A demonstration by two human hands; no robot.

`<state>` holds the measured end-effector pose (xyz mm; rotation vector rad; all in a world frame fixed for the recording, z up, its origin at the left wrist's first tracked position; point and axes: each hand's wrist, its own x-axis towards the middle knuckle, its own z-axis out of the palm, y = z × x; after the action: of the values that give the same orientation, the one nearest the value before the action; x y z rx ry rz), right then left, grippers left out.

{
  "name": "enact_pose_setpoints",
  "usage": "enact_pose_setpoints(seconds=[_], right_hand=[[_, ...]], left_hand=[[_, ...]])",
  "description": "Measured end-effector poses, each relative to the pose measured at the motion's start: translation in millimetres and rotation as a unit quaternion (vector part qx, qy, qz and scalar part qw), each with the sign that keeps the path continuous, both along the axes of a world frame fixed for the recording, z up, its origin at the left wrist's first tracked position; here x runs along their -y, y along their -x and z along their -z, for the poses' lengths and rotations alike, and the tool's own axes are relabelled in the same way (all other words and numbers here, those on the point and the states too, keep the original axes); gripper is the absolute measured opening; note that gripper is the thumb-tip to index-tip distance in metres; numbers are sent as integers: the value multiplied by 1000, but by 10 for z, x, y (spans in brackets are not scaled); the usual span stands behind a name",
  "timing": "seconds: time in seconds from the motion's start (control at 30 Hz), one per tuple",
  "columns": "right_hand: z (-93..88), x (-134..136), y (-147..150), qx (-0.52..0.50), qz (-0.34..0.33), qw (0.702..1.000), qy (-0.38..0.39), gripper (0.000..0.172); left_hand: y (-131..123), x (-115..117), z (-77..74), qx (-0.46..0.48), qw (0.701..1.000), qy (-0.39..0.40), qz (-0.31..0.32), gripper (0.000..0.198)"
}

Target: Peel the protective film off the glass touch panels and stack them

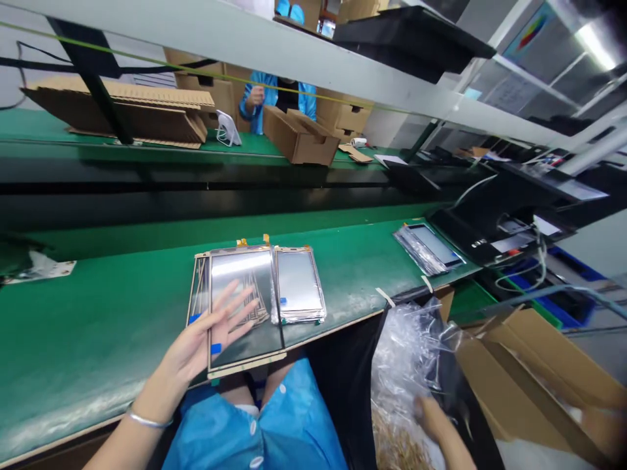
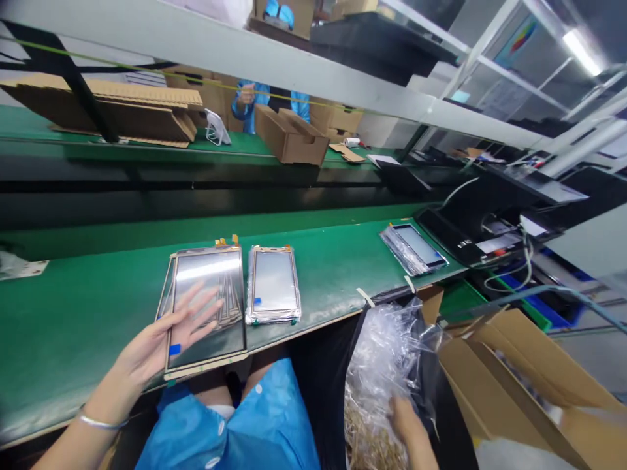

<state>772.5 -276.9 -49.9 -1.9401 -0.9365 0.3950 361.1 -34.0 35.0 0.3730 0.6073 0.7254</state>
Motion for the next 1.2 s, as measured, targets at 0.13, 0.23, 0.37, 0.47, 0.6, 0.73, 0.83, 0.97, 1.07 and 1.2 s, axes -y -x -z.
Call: enact_pose_setpoints(seconds=[0.13, 0.23, 0.37, 0.47, 0.6, 0.73, 0.83, 0.97, 1.07, 1.2], right_hand=[[90, -356, 530, 47, -41, 998, 23, 18], [-321, -845, 1130, -21, -156, 987, -9, 24], [-698, -1266, 1790, -120, -250, 959, -58, 17], [-702, -1324, 1975, -116, -251, 958, -69, 12], [-657, -1294, 1988, -84, -244, 962, -85, 13], [-713, -1287, 1987, -19, -261, 960, -97, 15], [-749, -1313, 1973, 22, -281, 953, -108, 14], [-700, -1390, 1932, 25, -289, 950, -117, 10], [-619, -1432, 1946, 0, -291, 952, -90, 4], [-575, -1435, 2002, -29, -267, 959, -91, 8]], left_hand=[[-149, 88, -37, 45, 997, -55, 13, 63], [-216, 172, -65, 63, 995, -73, 10, 65], [-235, 301, -137, 73, 994, -80, -22, 64], [-220, 374, -187, 74, 993, -80, -44, 63], [-226, 422, -204, 78, 991, -86, -59, 63], [-264, 426, -194, 70, 990, -96, -72, 56], [-270, 411, -171, 47, 989, -103, -99, 48], [-233, 403, -121, 34, 988, -94, -121, 46], [-208, 417, -106, 41, 986, -93, -131, 45], [-205, 455, -141, 47, 984, -106, -136, 41]])
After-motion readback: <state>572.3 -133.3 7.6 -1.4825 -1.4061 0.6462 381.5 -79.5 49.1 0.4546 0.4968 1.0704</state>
